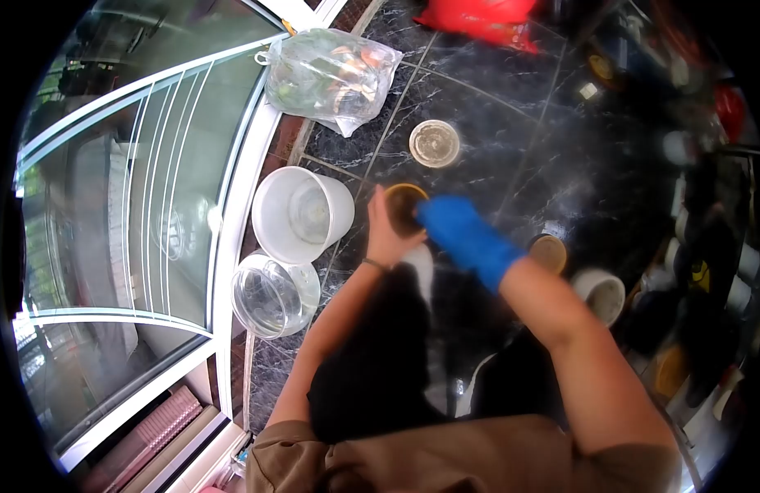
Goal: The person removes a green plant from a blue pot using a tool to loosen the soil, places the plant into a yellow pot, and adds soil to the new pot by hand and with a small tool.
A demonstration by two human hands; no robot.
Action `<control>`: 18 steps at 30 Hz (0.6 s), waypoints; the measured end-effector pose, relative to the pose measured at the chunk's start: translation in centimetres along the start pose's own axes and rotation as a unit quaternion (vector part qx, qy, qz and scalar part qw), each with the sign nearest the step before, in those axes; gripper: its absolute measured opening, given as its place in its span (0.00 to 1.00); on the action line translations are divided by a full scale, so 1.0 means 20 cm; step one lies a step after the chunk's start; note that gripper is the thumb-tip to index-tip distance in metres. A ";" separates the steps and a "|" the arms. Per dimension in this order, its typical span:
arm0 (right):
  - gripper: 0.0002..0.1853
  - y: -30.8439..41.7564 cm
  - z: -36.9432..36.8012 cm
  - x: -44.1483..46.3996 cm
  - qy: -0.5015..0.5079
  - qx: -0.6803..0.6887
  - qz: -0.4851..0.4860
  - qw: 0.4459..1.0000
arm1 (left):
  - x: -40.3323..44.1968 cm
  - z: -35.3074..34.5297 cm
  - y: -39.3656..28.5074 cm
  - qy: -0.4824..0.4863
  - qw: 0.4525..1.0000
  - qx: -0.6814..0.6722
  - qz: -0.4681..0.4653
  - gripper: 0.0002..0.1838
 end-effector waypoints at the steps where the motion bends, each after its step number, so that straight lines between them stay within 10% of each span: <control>1: 0.16 0.01 0.01 0.00 0.003 0.001 0.003 1.000 | -0.01 0.01 0.00 -0.003 1.000 0.002 0.003 0.69; 5: 0.17 0.06 0.08 0.00 0.011 -0.016 0.000 1.000 | -0.20 0.09 0.10 -0.060 0.993 0.093 0.044 0.50; 6: 0.17 0.08 0.09 0.00 0.028 -0.022 -0.029 0.999 | -0.29 0.07 0.19 -0.072 0.982 -0.061 0.163 0.45; 9: 0.17 0.10 0.10 0.01 0.038 -0.023 -0.038 0.998 | -0.46 0.21 0.24 -0.174 0.773 -0.464 0.395 0.34; 11: 0.20 0.08 0.09 0.03 0.041 -0.017 -0.032 0.999 | -0.46 0.35 0.26 -0.225 0.692 -0.571 0.381 0.35; 13: 0.24 0.06 0.12 0.05 -0.002 0.035 -0.103 0.994 | -0.38 0.48 0.18 -0.305 0.482 -0.722 0.391 0.36; 18: 0.38 0.00 0.20 0.08 0.010 0.266 -0.165 0.950 | -0.29 0.50 0.38 -0.215 0.457 -0.780 0.370 0.30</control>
Point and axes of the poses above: each hand's wrist, its own x-axis towards the middle knuckle, its own z-axis out of the back of the hand, y = z × x, the point moved 3 cm from there along x, towards the middle knuckle, and after that the axes turned 3 degrees about x, right-handed, at the moved point
